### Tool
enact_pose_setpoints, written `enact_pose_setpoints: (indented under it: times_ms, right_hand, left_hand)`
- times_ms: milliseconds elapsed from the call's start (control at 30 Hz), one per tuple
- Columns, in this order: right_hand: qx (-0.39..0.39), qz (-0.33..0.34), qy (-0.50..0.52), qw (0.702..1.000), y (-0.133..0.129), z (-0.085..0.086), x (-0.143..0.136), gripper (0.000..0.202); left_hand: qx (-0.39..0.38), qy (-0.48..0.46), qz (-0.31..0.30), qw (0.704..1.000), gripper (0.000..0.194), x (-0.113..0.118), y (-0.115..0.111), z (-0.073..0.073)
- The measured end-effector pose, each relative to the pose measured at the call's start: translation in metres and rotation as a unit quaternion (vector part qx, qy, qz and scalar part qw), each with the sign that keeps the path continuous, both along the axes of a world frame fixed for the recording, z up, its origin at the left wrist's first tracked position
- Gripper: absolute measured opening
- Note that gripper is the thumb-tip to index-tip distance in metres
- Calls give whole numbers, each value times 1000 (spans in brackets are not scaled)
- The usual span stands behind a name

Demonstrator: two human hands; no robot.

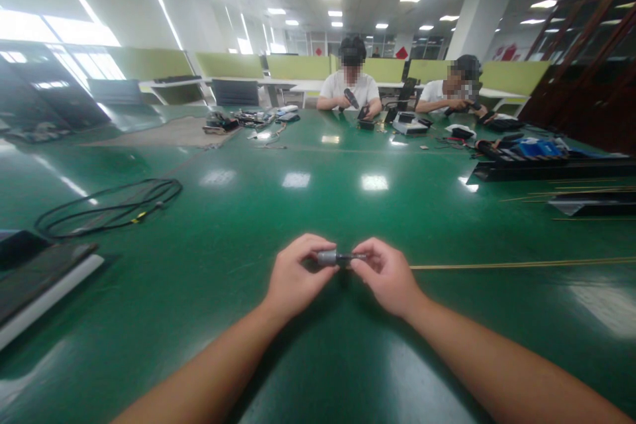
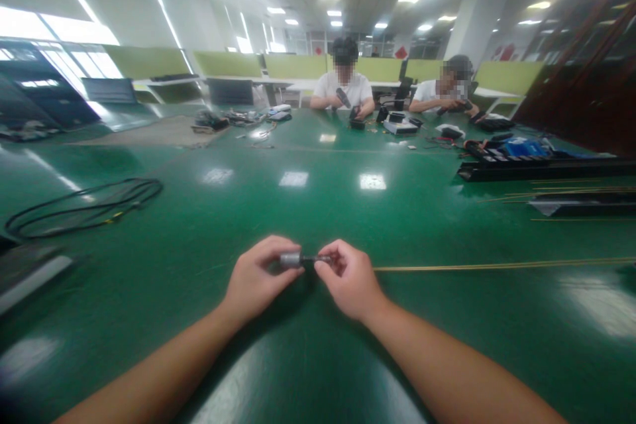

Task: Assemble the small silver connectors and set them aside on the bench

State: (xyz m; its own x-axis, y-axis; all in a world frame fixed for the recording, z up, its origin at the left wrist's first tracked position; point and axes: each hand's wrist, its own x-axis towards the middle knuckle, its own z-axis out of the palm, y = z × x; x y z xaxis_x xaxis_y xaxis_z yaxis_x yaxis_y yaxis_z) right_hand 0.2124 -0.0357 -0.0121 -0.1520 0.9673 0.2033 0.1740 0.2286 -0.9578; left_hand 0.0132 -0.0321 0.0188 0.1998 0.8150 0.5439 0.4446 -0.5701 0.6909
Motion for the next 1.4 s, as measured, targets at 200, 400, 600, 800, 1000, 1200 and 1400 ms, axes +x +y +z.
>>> enact_pose_setpoints:
  times_ms: [200,400,600,800,1000,1200,1400]
  right_hand:
    - [-3,-4,3,1000,1,0,0,14]
    - [-5,-10,8,1000,1,2,1,13]
    - [1,-16,15,1000,1,4,3,11]
    - [-1,-17,24,1000,1,5,2,12]
    - [-5,-16,27,999,0,5,2,12]
    - [-4,-19,30,999,0,6,1,11]
    - [-3,-19,32,999,0,6,2,11]
  left_hand:
    - [-5,-8,6,1000,15,-1,1,-2]
    - [-6,1,18,1000,18,0,0,0]
    - [0,-5,22,1000,19,0,1,-1]
    - [-2,-2,27,1000,19,0,2,-2]
    - [-7,-6,27,1000,20,-1,2,-3]
    - [-2,-4,26,1000,19,-1,3,-3]
    - [-10,-13,27,999,19,-2,4,-5]
